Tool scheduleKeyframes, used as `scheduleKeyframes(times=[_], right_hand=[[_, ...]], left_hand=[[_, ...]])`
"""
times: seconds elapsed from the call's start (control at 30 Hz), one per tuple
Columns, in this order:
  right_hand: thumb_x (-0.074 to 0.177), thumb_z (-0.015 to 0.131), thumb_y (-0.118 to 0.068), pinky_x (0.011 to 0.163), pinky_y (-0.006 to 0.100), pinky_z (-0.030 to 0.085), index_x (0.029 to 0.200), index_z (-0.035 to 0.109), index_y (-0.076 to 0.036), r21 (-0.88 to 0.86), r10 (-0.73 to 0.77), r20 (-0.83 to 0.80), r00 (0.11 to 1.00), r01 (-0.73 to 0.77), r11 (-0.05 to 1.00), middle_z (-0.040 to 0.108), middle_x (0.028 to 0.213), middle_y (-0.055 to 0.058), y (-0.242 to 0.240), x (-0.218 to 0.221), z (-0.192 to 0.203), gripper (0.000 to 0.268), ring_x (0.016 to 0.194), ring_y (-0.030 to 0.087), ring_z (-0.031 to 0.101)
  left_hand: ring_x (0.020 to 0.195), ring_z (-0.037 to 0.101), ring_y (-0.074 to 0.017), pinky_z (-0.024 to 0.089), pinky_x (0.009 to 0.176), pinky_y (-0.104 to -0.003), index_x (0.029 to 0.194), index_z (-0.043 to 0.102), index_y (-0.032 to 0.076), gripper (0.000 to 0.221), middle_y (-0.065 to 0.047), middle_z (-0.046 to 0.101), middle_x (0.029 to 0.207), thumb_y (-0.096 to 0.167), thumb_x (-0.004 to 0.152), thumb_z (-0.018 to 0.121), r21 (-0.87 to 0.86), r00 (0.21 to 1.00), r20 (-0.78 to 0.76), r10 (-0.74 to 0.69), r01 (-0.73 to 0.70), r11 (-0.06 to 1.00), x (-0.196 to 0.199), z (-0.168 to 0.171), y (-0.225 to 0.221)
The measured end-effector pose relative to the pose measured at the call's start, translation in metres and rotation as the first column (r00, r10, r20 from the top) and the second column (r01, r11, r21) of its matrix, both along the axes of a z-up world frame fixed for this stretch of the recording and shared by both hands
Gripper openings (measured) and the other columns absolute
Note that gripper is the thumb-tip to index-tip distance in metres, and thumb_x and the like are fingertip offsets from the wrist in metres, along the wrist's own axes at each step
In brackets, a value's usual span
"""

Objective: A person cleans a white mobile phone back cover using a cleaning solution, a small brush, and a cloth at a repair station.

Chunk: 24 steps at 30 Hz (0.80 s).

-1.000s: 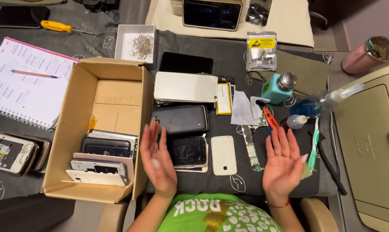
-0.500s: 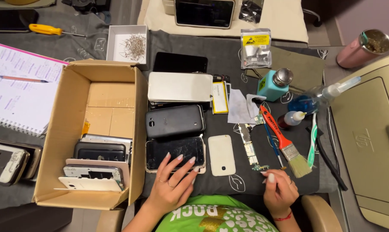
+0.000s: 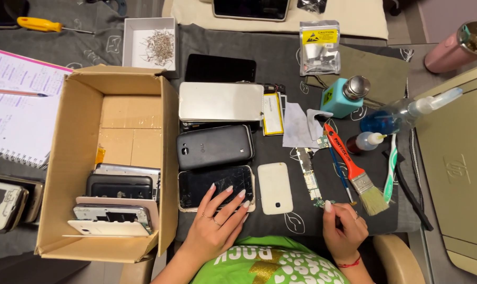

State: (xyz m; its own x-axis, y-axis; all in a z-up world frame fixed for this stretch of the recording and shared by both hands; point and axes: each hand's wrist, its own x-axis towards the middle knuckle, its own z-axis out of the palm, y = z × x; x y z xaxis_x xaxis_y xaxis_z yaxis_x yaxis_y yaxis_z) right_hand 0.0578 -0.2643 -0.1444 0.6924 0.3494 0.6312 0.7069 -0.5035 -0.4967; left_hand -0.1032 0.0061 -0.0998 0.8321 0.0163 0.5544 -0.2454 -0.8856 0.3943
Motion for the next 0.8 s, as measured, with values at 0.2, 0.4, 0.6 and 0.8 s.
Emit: scheduleKeyframes(times=[0.2,0.4,0.6,0.8], right_hand=[[0.103,0.064,-0.008,0.066,0.030,0.046,0.091,0.068,0.000,0.039,0.005,-0.025,1.000,-0.004,0.999,0.071,0.088,0.013,-0.025,0.015,0.022,0.016,0.074,0.021,0.064],[0.112,0.063,-0.003,0.077,0.036,0.047,0.090,0.064,0.007,0.122,-0.149,-0.069,0.986,0.156,0.980,0.067,0.081,0.016,-0.028,0.026,0.063,0.024,0.078,0.027,0.062],[0.112,0.063,-0.004,0.075,0.036,0.046,0.089,0.068,0.007,0.092,-0.170,-0.068,0.983,0.176,0.980,0.066,0.081,0.015,-0.035,0.030,0.055,0.025,0.077,0.028,0.062],[0.111,0.063,-0.006,0.070,0.033,0.045,0.089,0.065,0.007,0.120,-0.171,-0.147,0.974,0.189,0.975,0.064,0.076,0.015,-0.034,0.033,0.056,0.026,0.075,0.026,0.062]], left_hand=[[0.125,0.061,-0.0406,0.043,0.111,-0.066,0.120,0.069,0.003,0.026,-0.017,0.065,0.132,0.018,0.099,0.073,0.013,0.996,-0.002,-0.087,0.087,0.996,0.019,0.015,-0.009],[0.131,0.056,-0.0393,0.036,0.118,-0.056,0.136,0.060,-0.002,0.064,-0.021,0.062,0.140,0.052,0.101,0.063,0.157,0.974,-0.210,-0.091,0.125,0.980,0.054,0.026,-0.027],[0.137,0.047,-0.0411,0.032,0.120,-0.053,0.145,0.046,-0.010,0.104,-0.031,0.045,0.153,0.071,0.084,0.069,0.199,0.936,-0.353,0.020,0.054,0.979,0.085,0.016,-0.032],[0.125,0.050,-0.0408,0.033,0.117,-0.054,0.146,0.045,-0.005,0.113,-0.027,0.052,0.141,0.072,0.072,0.082,0.206,0.901,-0.432,0.052,0.042,0.978,0.099,0.024,-0.035]])
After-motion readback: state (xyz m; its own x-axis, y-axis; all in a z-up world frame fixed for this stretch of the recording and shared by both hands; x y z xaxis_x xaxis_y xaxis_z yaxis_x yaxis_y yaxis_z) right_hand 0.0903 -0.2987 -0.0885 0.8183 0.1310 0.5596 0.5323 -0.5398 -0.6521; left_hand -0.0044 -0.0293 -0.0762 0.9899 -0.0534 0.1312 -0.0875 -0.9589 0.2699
